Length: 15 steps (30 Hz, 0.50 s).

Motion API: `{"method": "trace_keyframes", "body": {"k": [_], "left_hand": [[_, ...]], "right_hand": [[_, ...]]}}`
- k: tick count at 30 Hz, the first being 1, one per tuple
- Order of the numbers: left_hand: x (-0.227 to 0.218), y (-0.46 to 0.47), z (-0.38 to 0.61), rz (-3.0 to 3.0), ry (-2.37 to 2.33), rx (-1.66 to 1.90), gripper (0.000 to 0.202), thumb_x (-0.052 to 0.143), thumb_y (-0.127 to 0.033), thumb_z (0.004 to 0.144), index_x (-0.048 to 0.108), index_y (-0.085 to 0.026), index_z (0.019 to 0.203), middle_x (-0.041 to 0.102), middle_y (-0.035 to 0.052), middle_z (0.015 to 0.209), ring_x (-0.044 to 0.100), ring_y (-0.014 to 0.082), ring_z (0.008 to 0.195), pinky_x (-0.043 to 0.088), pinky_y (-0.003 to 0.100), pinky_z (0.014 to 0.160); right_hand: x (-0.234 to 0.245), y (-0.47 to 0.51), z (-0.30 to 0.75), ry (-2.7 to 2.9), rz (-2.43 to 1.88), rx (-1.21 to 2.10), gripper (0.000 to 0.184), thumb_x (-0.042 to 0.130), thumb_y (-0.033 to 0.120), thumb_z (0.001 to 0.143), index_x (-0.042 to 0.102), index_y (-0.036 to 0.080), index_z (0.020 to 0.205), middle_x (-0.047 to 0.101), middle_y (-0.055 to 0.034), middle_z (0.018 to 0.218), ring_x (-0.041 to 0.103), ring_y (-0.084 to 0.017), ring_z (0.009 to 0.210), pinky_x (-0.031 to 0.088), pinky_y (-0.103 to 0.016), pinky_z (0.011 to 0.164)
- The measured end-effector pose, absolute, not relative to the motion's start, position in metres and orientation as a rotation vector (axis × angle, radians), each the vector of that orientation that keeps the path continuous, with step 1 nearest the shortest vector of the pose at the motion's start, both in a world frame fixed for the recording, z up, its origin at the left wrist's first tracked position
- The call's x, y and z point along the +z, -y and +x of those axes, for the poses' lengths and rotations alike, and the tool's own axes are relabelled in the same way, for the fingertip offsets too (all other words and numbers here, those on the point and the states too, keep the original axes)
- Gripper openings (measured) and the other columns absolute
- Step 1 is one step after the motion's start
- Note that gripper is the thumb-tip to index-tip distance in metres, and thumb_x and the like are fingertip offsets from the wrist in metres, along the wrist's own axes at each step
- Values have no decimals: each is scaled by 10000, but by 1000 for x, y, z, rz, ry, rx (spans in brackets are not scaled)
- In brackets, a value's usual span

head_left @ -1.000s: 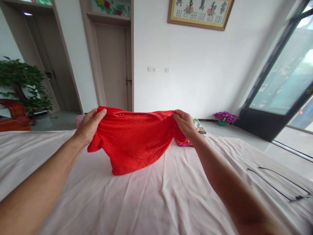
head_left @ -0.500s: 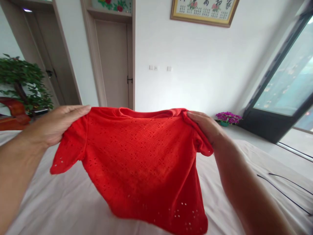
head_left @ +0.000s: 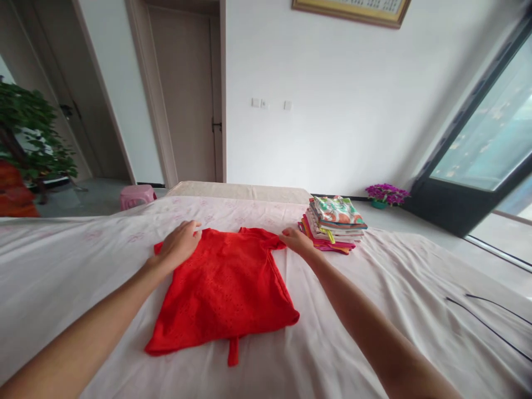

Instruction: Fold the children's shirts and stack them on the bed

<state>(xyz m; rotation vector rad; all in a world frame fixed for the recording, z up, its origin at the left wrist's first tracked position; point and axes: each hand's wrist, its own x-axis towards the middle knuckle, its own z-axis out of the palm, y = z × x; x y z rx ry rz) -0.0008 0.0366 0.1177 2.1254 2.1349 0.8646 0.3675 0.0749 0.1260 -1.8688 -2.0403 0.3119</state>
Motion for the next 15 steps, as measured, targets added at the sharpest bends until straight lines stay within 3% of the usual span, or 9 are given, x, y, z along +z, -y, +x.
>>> {"method": "trace_keyframes", "body": {"k": [3, 6, 11, 15], "left_hand": [[83, -25, 18, 2276, -2016, 719, 404, 413, -277, 907, 579, -132, 1245, 635, 166, 1271, 580, 244, 1210, 410, 363, 1047], [57, -12, 29, 2329, -2009, 644, 422, 466, -335, 902, 578, -132, 1255, 597, 184, 1323, 531, 271, 1271, 365, 399, 1089], [42, 10, 33, 2362, -2024, 595, 380, 489, -344, 891, 593, -187, 1222, 595, 150, 1305, 546, 276, 1208, 383, 412, 1031], [53, 5, 25, 2309, -2053, 582, 246, 496, -370, 874, 644, -210, 987, 670, 104, 1052, 608, 256, 1016, 427, 383, 928]], "right_hand": [[104, -80, 370, 2032, -1971, 360, 520, 587, 557, 815, 652, 211, 1197, 668, -96, 1162, 636, -230, 1004, 449, -295, 805], [91, -91, 368, 1943, -2025, 324, 632, 597, 529, 818, 555, 206, 1360, 615, -142, 1271, 630, -253, 1056, 460, -326, 835], [85, -105, 376, 1923, -1992, 293, 359, 571, 200, 798, 725, 242, 1119, 701, -70, 1096, 649, -222, 1005, 462, -281, 803], [91, -111, 379, 1863, -2018, -4, 316, 530, 151, 804, 759, 253, 997, 650, -90, 1191, 621, -245, 1056, 460, -312, 818]]}}
